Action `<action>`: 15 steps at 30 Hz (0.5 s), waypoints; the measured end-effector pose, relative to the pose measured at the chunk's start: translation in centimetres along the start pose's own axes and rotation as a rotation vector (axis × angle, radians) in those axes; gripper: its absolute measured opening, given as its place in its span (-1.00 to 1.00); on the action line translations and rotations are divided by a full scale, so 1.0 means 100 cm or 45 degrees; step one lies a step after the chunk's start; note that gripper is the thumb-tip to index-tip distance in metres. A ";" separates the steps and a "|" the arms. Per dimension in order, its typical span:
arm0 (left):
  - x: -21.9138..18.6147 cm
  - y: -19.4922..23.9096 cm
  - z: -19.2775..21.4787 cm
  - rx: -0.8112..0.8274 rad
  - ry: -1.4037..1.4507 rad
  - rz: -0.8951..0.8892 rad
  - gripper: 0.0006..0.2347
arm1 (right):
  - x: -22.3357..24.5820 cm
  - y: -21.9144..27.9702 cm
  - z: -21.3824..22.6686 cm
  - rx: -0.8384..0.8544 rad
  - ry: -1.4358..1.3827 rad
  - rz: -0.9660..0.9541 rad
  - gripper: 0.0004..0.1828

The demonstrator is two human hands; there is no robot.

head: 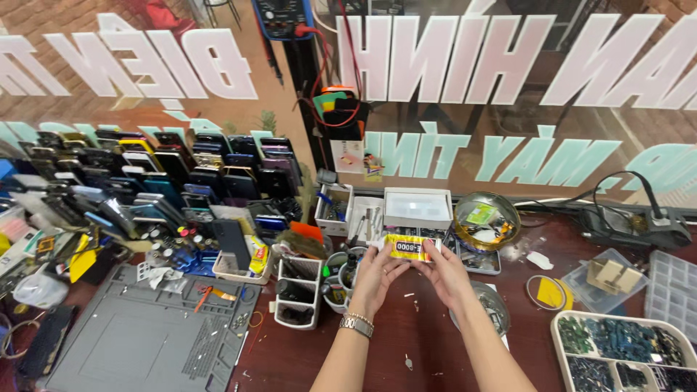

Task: The person organizes small electronic components and tools on a cluttered workbench. They move items between containers, sort through trays of parts, and handle various small objects and tools.

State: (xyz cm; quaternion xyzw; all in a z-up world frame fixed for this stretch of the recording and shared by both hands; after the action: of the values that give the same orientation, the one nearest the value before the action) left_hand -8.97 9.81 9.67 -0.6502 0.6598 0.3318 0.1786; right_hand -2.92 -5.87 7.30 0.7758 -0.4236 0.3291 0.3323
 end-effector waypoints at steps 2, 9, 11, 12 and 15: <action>-0.028 0.015 0.009 0.001 0.043 -0.050 -0.68 | -0.004 -0.002 -0.036 0.137 0.061 0.007 -0.75; -0.092 0.066 0.075 -0.131 -0.028 -0.063 -0.69 | -0.017 -0.014 -0.130 0.246 0.422 -0.008 -0.73; -0.099 0.076 0.097 -0.242 -0.161 -0.078 -0.70 | 0.004 -0.015 -0.147 0.102 0.781 0.167 -0.74; -0.100 0.083 0.109 -0.300 -0.184 -0.085 -0.70 | 0.012 -0.013 -0.162 0.093 0.991 0.244 -0.75; -0.102 0.103 0.141 -0.478 -0.243 -0.166 -0.74 | 0.023 0.004 -0.203 0.084 1.426 0.417 -0.74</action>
State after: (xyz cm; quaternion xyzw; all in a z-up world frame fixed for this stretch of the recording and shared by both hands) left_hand -20.86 26.10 8.44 -0.6790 0.5230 0.4965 0.1374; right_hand -6.91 9.11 20.68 0.4178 -0.2874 0.7493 0.4260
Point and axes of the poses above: each hand's wrist, its own y-axis away from the middle knuckle, its own z-axis out of the back of the hand, x = y × z, the point moved 10 cm from there along -y, towards the middle knuckle, and after that the axes turned 6 degrees about x, right-handed, at the moved point
